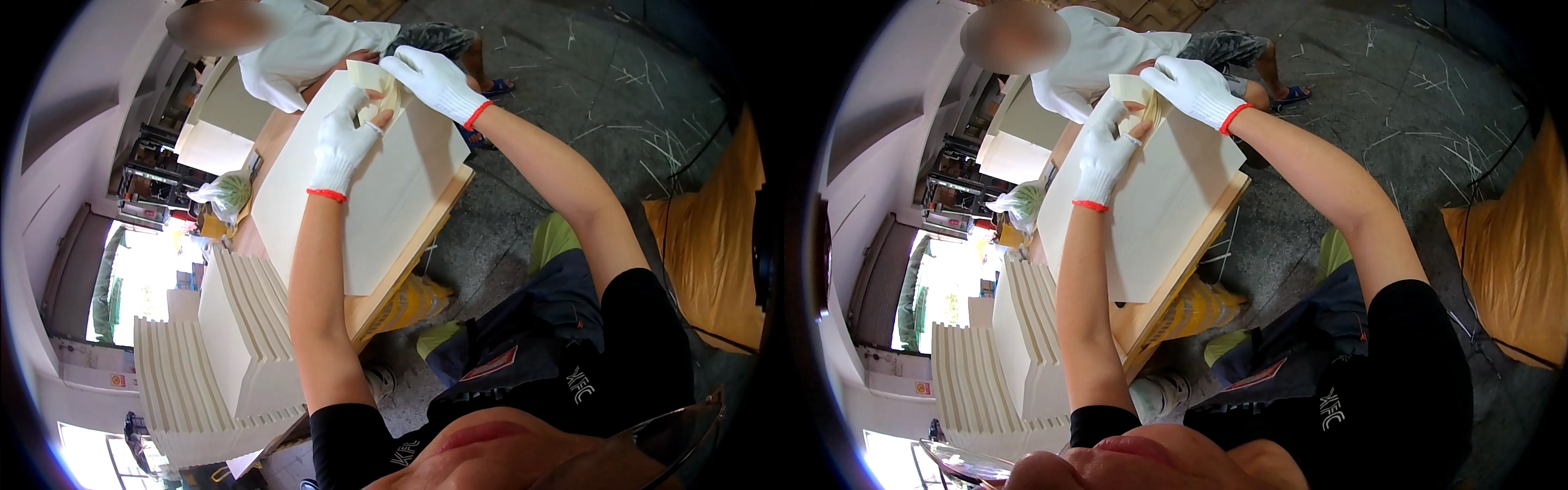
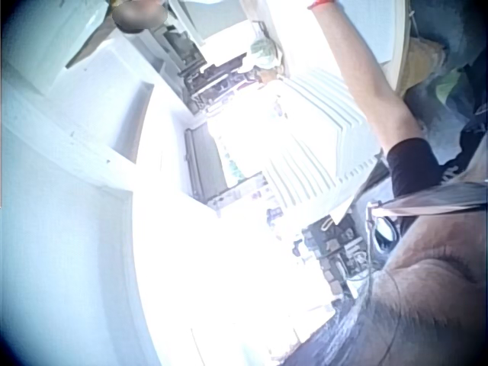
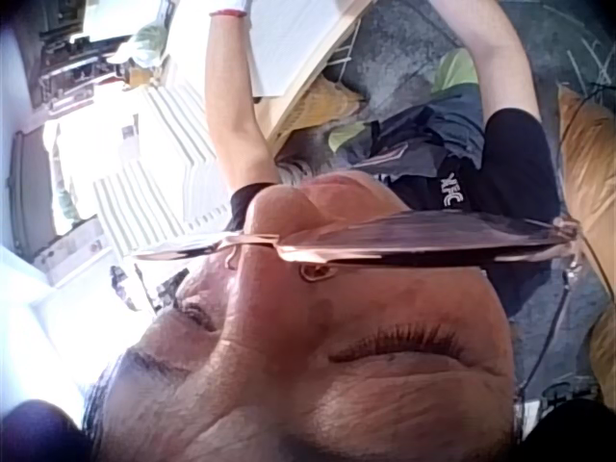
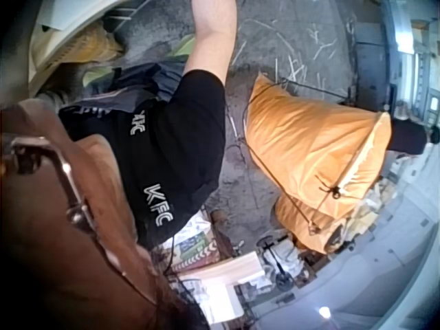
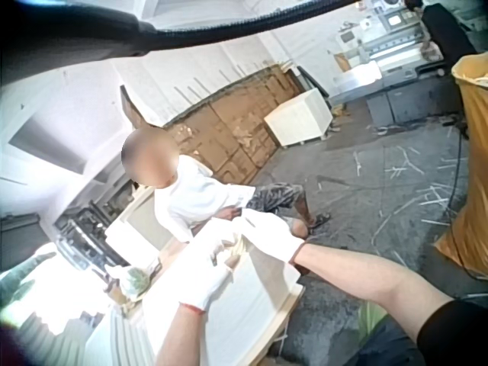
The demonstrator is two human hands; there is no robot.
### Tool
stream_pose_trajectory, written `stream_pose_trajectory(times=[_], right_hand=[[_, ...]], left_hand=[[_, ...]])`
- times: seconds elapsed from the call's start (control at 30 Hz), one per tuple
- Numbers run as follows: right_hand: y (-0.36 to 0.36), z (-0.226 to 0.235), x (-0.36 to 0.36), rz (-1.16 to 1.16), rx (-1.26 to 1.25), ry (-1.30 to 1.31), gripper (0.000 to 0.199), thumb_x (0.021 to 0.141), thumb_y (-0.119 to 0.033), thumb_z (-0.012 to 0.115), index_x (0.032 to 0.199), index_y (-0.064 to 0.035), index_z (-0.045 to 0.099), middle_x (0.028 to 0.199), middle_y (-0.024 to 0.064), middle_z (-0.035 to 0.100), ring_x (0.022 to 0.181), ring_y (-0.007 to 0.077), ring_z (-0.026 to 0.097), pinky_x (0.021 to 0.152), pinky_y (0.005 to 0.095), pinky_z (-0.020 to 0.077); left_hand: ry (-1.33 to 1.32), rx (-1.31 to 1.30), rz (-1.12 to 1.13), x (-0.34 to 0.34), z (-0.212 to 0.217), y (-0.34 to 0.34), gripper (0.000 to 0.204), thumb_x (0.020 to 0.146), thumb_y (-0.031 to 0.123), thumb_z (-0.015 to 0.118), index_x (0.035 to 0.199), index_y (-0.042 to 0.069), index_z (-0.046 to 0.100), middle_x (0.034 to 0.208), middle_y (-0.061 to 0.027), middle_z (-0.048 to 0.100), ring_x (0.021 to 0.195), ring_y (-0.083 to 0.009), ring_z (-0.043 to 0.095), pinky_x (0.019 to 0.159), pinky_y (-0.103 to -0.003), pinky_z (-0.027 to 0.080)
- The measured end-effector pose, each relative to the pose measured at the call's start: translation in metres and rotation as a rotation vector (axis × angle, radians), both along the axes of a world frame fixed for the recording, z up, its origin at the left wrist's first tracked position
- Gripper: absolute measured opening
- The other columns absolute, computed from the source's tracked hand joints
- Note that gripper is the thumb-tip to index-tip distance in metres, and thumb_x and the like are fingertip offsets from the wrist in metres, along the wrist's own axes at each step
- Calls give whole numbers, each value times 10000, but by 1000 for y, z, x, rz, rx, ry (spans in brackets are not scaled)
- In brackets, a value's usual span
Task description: The person applies white adhesive strips to the edges of rectangular white boards and then stacks them onto a pile.
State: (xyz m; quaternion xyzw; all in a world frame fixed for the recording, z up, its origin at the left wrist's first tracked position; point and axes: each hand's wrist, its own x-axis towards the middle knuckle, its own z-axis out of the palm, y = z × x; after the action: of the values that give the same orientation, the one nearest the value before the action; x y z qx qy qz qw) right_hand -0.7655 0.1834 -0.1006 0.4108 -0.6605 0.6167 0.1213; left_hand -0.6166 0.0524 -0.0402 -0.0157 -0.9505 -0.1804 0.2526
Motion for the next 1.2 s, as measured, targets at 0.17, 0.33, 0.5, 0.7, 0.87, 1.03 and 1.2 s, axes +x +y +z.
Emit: stream_pose_trajectory(times=[0.17, 0.33, 0.5, 0.7, 0.87, 1.03, 1.2], right_hand=[[0, 0, -1, -8, -57, 18, 495, 971, -521, 484, 935, -41, 601, 848, 219, 644, 836, 430, 617, 711, 487, 461], [6, 5, 3, -21, 59, -25, 442, 988, -465, 515, 946, -34, 604, 819, 181, 627, 780, 380, 607, 688, 437, 452], [2, -3, -1, -61, -7, 4, 392, 999, -417, 528, 958, -34, 601, 816, 161, 619, 753, 350, 599, 683, 413, 448], [1, 1, 2, -29, 14, -40, 489, 961, -522, 484, 964, -52, 621, 843, 211, 658, 814, 413, 634, 716, 476, 472], [6, 4, -2, 47, 4, -38, 522, 965, -550, 457, 978, -62, 639, 836, 185, 666, 820, 394, 648, 738, 449, 487], [31, 10, -8, -116, 282, 112, 533, 961, -583, 447, 976, -107, 685, 834, 151, 692, 788, 354, 675, 727, 424, 519], [44, 22, -16, -202, 647, 570, 444, 980, -531, 467, 1017, -123, 638, 856, 129, 690, 802, 319, 684, 727, 426, 531]], left_hand=[[-104, 111, 68, -1, -1, 1, 312, 871, 222, 705, 1158, 112, 648, 966, -159, 712, 790, -240, 684, 759, -352, 517], [56, 32, 7, 1, 0, 5, 259, 948, 190, 573, 1189, 131, 643, 1003, -163, 707, 918, -279, 681, 837, -366, 509], [-235, 194, 175, 4, 14, 25, 272, 933, 197, 606, 1195, 132, 642, 1082, -168, 708, 1014, -295, 677, 890, -359, 498], [-66, 0, 40, -1, 2, 3, 407, 794, 223, 797, 1159, 109, 657, 1055, -155, 710, 947, -267, 683, 854, -345, 511], [-60, 3, 36, -1, 2, 6, 406, 822, 125, 730, 1217, 77, 651, 1092, -112, 662, 992, -222, 618, 910, -322, 466], [-52, 153, 40, 4, 0, 5, 454, 880, 74, 558, 1333, 79, 598, 1188, -103, 636, 988, -194, 569, 925, -295, 439], [-29, 215, 77, 8, 11, 23, 426, 895, 83, 494, 1306, 78, 606, 1165, -114, 642, 970, -198, 569, 923, -300, 438]])
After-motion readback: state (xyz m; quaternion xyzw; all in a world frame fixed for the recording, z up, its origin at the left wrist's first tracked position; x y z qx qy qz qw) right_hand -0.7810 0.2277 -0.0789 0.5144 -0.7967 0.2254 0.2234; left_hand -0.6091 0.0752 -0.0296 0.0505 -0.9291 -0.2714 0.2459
